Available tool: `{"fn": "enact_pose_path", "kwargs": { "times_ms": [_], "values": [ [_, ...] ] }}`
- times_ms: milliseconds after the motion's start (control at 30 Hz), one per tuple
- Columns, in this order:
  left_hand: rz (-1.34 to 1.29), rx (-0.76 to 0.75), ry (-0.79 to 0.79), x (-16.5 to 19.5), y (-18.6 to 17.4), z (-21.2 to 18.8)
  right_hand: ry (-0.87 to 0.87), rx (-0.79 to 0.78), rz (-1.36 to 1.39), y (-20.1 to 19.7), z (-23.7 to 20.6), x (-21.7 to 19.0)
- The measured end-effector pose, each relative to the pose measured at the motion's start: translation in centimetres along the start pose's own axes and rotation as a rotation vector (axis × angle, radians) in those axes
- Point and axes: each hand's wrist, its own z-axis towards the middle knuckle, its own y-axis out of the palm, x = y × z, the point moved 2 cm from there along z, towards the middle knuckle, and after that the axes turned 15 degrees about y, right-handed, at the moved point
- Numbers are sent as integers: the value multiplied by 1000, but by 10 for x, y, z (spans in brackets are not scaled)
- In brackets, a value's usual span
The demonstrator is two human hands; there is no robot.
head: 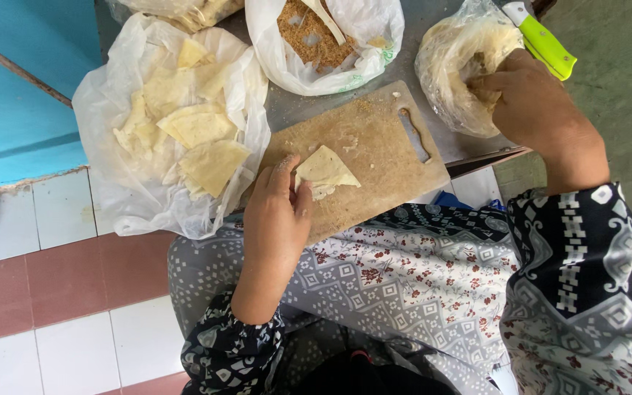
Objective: The person sits on the floor with a cutting board on their lap and wraps dough squares around a filling. They take dough pieces from a plastic bag, place filling in the center using a spoon, fold and pinch the dough closed, and set the finished wrapped pieces into another bag.
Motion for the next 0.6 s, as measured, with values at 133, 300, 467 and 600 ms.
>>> {"fn": "enact_pose_path", "kwargs": {
  "times_ms": [133,300,467,600],
  "values": [
    [53,33,49,4,-4,0,-71,62,10,-12,12,2],
    [185,-2,45,10,-8,-4,-23,146,-194,-21,-6,1],
    [161,4,35,8,-12,-3,-86,92,-165,-5,-11,-2],
    [123,16,40,7,-12,-1,-51,51,94,-3,1,0]
  ]
}}
